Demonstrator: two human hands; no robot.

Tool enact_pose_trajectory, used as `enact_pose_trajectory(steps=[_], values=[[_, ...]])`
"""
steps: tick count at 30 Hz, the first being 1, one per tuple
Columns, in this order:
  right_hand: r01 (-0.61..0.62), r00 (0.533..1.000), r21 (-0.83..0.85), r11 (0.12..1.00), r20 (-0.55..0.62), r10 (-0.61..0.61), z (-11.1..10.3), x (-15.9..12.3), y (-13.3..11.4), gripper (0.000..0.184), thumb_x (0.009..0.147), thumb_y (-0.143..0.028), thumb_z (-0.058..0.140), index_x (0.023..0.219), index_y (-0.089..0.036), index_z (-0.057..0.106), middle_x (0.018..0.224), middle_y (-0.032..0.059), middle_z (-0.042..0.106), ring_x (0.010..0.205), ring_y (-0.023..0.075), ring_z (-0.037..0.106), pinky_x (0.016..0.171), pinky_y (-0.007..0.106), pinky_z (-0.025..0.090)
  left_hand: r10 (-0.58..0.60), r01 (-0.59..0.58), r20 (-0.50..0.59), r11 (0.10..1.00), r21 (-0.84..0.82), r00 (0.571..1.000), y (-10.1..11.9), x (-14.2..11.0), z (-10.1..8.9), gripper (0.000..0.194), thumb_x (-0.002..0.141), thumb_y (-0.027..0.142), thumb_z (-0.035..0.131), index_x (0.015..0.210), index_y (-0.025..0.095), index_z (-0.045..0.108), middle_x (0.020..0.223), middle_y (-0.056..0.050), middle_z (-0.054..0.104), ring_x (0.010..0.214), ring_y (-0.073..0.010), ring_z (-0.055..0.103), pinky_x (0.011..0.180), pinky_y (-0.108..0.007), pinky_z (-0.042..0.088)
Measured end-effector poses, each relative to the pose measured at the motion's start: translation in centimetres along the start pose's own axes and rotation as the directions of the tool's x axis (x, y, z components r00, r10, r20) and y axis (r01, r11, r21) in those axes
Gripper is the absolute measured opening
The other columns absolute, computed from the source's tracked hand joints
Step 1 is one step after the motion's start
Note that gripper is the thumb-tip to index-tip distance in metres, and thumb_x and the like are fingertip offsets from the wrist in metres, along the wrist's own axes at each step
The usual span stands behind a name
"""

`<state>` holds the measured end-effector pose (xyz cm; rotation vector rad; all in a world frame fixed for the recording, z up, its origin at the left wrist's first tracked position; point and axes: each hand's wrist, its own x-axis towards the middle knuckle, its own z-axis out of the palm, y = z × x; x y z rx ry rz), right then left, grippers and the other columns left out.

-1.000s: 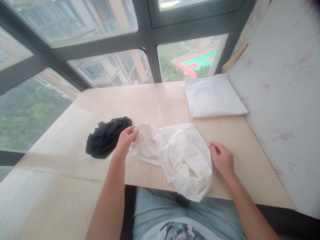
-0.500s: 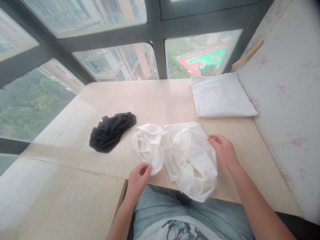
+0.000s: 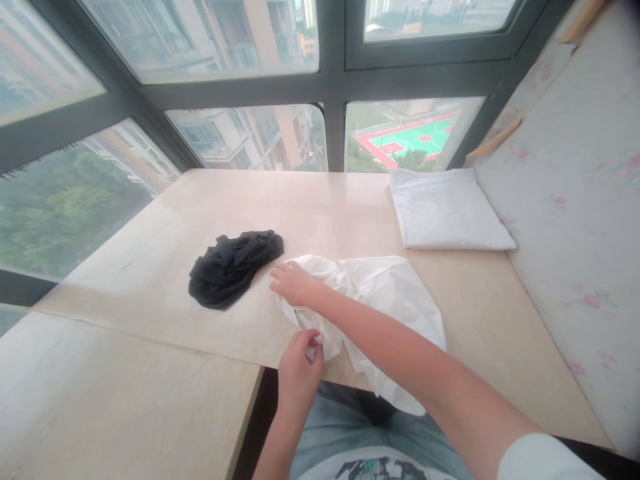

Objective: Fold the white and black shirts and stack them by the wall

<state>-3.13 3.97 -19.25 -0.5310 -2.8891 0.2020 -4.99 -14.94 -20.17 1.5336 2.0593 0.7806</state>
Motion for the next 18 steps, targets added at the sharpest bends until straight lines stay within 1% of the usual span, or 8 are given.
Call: enact_pose_trajectory(steps=[2, 4, 6, 8, 10, 13, 16, 18], values=[[0.025, 0.999, -0.031, 0.999, 0.036, -0.024, 0.0, 0.7, 0.9, 0.017, 0.086, -0.01, 0.054, 0.091, -0.017, 0.068, 0.105, 0.0101, 0.068, 0.114, 0.0259, 0.052, 0.104, 0.046, 0.034, 0.02, -0.019, -0.046, 1.0, 0.022, 0.999, -0.2, -0.1, -0.3, 0.021, 0.082, 0.024, 0.052, 0.099, 0.027, 0.065, 0.091, -0.005, 0.063, 0.084, -0.0223, 0.065, 0.071, -0.033, 0.052], [-0.006, 0.999, -0.031, 0.999, 0.038, 0.007, -0.8, 0.5, 2.1, 0.019, 0.088, -0.01, 0.05, 0.091, -0.015, 0.068, 0.097, 0.0101, 0.069, 0.104, 0.0237, 0.057, 0.103, 0.044, 0.033, 0.027, -0.023, -0.129, 0.999, 0.029, 0.991, -0.7, 0.0, -0.8, 0.031, 0.081, 0.023, 0.052, 0.11, 0.026, 0.063, 0.098, -0.007, 0.06, 0.09, -0.0234, 0.064, 0.073, -0.034, 0.053], [-0.103, 0.995, 0.027, 0.994, 0.011, 0.102, -2.1, -0.5, 3.3, 0.021, 0.09, -0.012, 0.047, 0.095, -0.015, 0.068, 0.095, 0.0102, 0.07, 0.096, 0.0214, 0.06, 0.098, 0.04, 0.036, 0.032, -0.027, -0.23, 0.999, 0.024, 0.973, -1.6, 0.4, -1.4, 0.044, 0.081, 0.025, 0.053, 0.124, 0.023, 0.057, 0.109, -0.01, 0.058, 0.095, -0.0247, 0.061, 0.078, -0.037, 0.053], [-0.223, 0.973, 0.163, 0.961, -0.029, 0.23, -3.7, -2.1, 4.3, 0.023, 0.091, -0.016, 0.046, 0.097, -0.016, 0.068, 0.095, 0.0092, 0.07, 0.089, 0.0191, 0.061, 0.09, 0.034, 0.039, 0.011, -0.008, -0.305, 1.0, 0.013, 0.952, -2.5, 1.1, -2.0, 0.053, 0.08, 0.028, 0.056, 0.132, 0.019, 0.051, 0.117, -0.013, 0.057, 0.091, -0.0244, 0.06, 0.079, -0.037, 0.052], [-0.315, 0.932, 0.33, 0.89, -0.07, 0.356, -5.4, -4.0, 5.1, 0.025, 0.091, -0.017, 0.044, 0.1, -0.016, 0.067, 0.092, 0.0068, 0.07, 0.083, 0.0168, 0.061, 0.08, 0.029, 0.041, -0.05, 0.051, -0.287, 0.999, -0.002, 0.957, -3.2, 2.1, -2.6, 0.048, 0.081, 0.032, 0.056, 0.128, 0.019, 0.055, 0.11, -0.012, 0.062, 0.081, -0.0221, 0.06, 0.074, -0.036, 0.05], [-0.372, 0.872, 0.537, 0.757, -0.076, 0.483, -8.2, -7.4, 5.7, 0.026, 0.093, -0.024, 0.043, 0.107, -0.017, 0.064, 0.081, 0.0014, 0.067, 0.073, 0.0138, 0.059, 0.072, 0.024, 0.04, -0.124, 0.129, -0.143, 0.991, 0.027, 0.982, -3.6, 3.8, -3.6, 0.027, 0.088, 0.038, 0.05, 0.103, 0.022, 0.066, 0.084, -0.004, 0.067, 0.072, -0.0204, 0.06, 0.069, -0.032, 0.044], [-0.392, 0.858, 0.619, 0.681, -0.021, 0.513, -11.0, -11.1, 5.5, 0.034, 0.091, -0.041, 0.054, 0.116, -0.02, 0.062, 0.082, 0.0005, 0.067, 0.079, 0.0148, 0.061, 0.075, 0.025, 0.042, -0.111, 0.113, -0.123, 0.994, 0.005, 0.986, -2.7, 6.0, -4.1, 0.026, 0.089, 0.041, 0.048, 0.09, 0.023, 0.067, 0.074, -0.002, 0.066, 0.072, -0.0199, 0.059, 0.067, -0.03, 0.04], [-0.398, 0.873, 0.618, 0.678, 0.028, 0.487, -12.6, -13.4, 5.1, 0.047, 0.082, -0.048, 0.065, 0.122, -0.023, 0.062, 0.091, 0.0022, 0.068, 0.087, 0.0169, 0.062, 0.077, 0.025, 0.043, -0.138, 0.105, -0.161, 0.975, -0.196, 0.977, -1.6, 7.6, -4.1, 0.025, 0.086, 0.043, 0.052, 0.089, 0.022, 0.066, 0.075, -0.001, 0.065, 0.072, -0.0189, 0.058, 0.067, -0.028, 0.04]])
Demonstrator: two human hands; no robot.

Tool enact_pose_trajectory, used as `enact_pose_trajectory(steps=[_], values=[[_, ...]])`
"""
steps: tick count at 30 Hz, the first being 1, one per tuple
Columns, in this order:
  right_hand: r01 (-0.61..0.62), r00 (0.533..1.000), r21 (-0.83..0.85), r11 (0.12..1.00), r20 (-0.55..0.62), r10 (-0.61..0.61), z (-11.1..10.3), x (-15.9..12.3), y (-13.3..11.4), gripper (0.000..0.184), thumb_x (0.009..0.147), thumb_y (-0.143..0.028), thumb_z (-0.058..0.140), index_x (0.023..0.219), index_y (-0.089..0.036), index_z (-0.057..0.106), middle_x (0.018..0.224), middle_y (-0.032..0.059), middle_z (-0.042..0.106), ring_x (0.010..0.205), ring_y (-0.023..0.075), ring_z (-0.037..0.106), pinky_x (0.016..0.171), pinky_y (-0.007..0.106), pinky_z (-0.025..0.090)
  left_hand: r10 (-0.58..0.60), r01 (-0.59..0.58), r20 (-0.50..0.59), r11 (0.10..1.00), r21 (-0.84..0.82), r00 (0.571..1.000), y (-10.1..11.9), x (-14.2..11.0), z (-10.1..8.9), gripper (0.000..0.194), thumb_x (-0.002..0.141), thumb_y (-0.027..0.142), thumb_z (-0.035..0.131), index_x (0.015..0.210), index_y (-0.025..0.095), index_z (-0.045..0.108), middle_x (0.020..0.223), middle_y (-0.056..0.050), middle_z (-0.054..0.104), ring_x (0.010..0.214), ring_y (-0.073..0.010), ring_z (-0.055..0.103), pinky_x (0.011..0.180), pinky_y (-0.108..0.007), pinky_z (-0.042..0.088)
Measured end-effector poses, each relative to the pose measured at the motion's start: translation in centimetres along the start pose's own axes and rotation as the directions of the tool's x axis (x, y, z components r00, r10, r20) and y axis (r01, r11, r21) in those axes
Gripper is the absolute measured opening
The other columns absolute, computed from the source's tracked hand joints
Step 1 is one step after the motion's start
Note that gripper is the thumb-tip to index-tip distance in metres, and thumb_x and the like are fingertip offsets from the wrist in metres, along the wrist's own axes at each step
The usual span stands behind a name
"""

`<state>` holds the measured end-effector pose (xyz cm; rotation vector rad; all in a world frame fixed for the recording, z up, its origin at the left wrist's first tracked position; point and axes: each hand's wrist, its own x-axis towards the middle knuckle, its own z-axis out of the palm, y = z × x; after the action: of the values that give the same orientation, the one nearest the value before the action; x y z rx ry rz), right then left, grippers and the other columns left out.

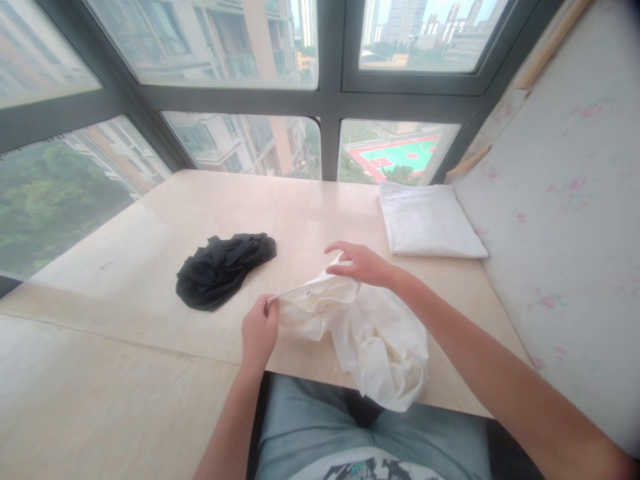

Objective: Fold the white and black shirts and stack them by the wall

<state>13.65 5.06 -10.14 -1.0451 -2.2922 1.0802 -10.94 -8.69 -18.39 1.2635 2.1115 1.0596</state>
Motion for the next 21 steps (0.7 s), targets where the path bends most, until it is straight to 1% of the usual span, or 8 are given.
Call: enact_pose_trajectory(steps=[2, 4, 7, 10, 13, 16, 18, 21], values=[[0.012, 0.998, -0.03, 0.999, 0.057, -0.01, -1.5, -2.1, -0.1, 0.051, 0.078, -0.044, 0.069, 0.125, -0.026, 0.063, 0.095, 0.0019, 0.067, 0.085, 0.0166, 0.061, 0.075, 0.025, 0.044, -0.075, 0.073, 0.004, 0.95, -0.303, 0.997, 1.6, 1.3, 0.8, 0.028, 0.082, 0.046, 0.057, 0.088, 0.02, 0.063, 0.077, -0.001, 0.064, 0.072, -0.0175, 0.057, 0.065, -0.027, 0.042], [0.0, 1.0, -0.095, 0.995, 0.022, 0.002, -2.9, -3.8, 0.0, 0.04, 0.08, -0.036, 0.064, 0.118, -0.026, 0.067, 0.089, 0.0002, 0.067, 0.074, 0.0141, 0.058, 0.069, 0.024, 0.042, -0.124, 0.148, 0.081, 0.838, -0.525, 0.989, 3.5, 2.2, 1.6, 0.035, 0.077, 0.051, 0.061, 0.088, 0.018, 0.061, 0.076, -0.001, 0.063, 0.068, -0.0158, 0.057, 0.063, -0.026, 0.044], [-0.142, 0.969, -0.204, 0.969, -0.23, 0.093, -5.3, -5.4, 0.7, 0.029, 0.079, -0.024, 0.053, 0.1, -0.022, 0.073, 0.077, -0.0001, 0.067, 0.065, 0.0135, 0.054, 0.065, 0.025, 0.04, -0.037, 0.16, 0.201, 0.751, -0.64, 0.979, 6.5, 3.1, 2.1, 0.042, 0.075, 0.057, 0.067, 0.086, 0.017, 0.062, 0.073, 0.0, 0.062, 0.06, -0.0129, 0.055, 0.058, -0.024, 0.043], [-0.259, 0.871, -0.259, 0.93, -0.48, 0.109, -8.1, -6.5, 1.3, 0.03, 0.075, -0.018, 0.049, 0.093, -0.02, 0.074, 0.082, 0.0023, 0.07, 0.074, 0.0172, 0.06, 0.071, 0.027, 0.042, 0.154, 0.039, 0.276, 0.809, -0.586, 0.949, 9.2, 3.7, 1.1, 0.037, 0.077, 0.054, 0.07, 0.081, 0.018, 0.064, 0.07, 0.0, 0.061, 0.059, -0.0107, 0.053, 0.055, -0.02, 0.039], [-0.281, 0.788, -0.27, 0.921, -0.613, 0.061, -10.5, -7.5, 1.5, 0.034, 0.075, -0.016, 0.046, 0.093, -0.021, 0.074, 0.088, 0.0028, 0.072, 0.079, 0.019, 0.062, 0.075, 0.029, 0.043, 0.324, -0.164, 0.467, 0.922, -0.351, 0.823, 11.1, 4.6, -0.7, 0.031, 0.073, 0.047, 0.076, 0.078, 0.018, 0.068, 0.068, 0.001, 0.061, 0.06, -0.0112, 0.053, 0.053, -0.02, 0.036], [-0.312, 0.746, -0.182, 0.933, -0.654, 0.122, -12.1, -8.3, 1.5, 0.037, 0.077, -0.019, 0.044, 0.099, -0.022, 0.073, 0.077, 0.0009, 0.068, 0.067, 0.0172, 0.058, 0.067, 0.028, 0.042, 0.413, -0.371, 0.611, 0.906, -0.202, 0.676, 11.8, 5.9, -1.9, 0.029, 0.075, 0.047, 0.073, 0.082, 0.019, 0.071, 0.07, -0.001, 0.062, 0.064, -0.0143, 0.055, 0.056, -0.023, 0.04], [-0.316, 0.723, -0.093, 0.944, -0.668, 0.176, -12.6, -8.5, 1.4, 0.033, 0.08, -0.026, 0.045, 0.098, -0.021, 0.073, 0.077, 0.0008, 0.067, 0.068, 0.017, 0.057, 0.064, 0.027, 0.042, 0.451, -0.467, 0.565, 0.875, -0.128, 0.691, 11.5, 6.8, -1.9, 0.029, 0.08, 0.047, 0.066, 0.085, 0.019, 0.072, 0.069, -0.001, 0.062, 0.065, -0.0158, 0.056, 0.06, -0.026, 0.042], [-0.321, 0.741, -0.036, 0.947, -0.632, 0.227, -12.9, -8.9, 1.1, 0.032, 0.084, -0.04, 0.05, 0.094, -0.019, 0.072, 0.082, 0.0024, 0.068, 0.076, 0.0191, 0.06, 0.067, 0.028, 0.044, 0.483, -0.511, 0.325, 0.86, -0.001, 0.813, 10.4, 8.1, -0.8, 0.025, 0.083, 0.041, 0.06, 0.088, 0.02, 0.072, 0.078, -0.003, 0.065, 0.073, -0.0182, 0.059, 0.069, -0.029, 0.046]])
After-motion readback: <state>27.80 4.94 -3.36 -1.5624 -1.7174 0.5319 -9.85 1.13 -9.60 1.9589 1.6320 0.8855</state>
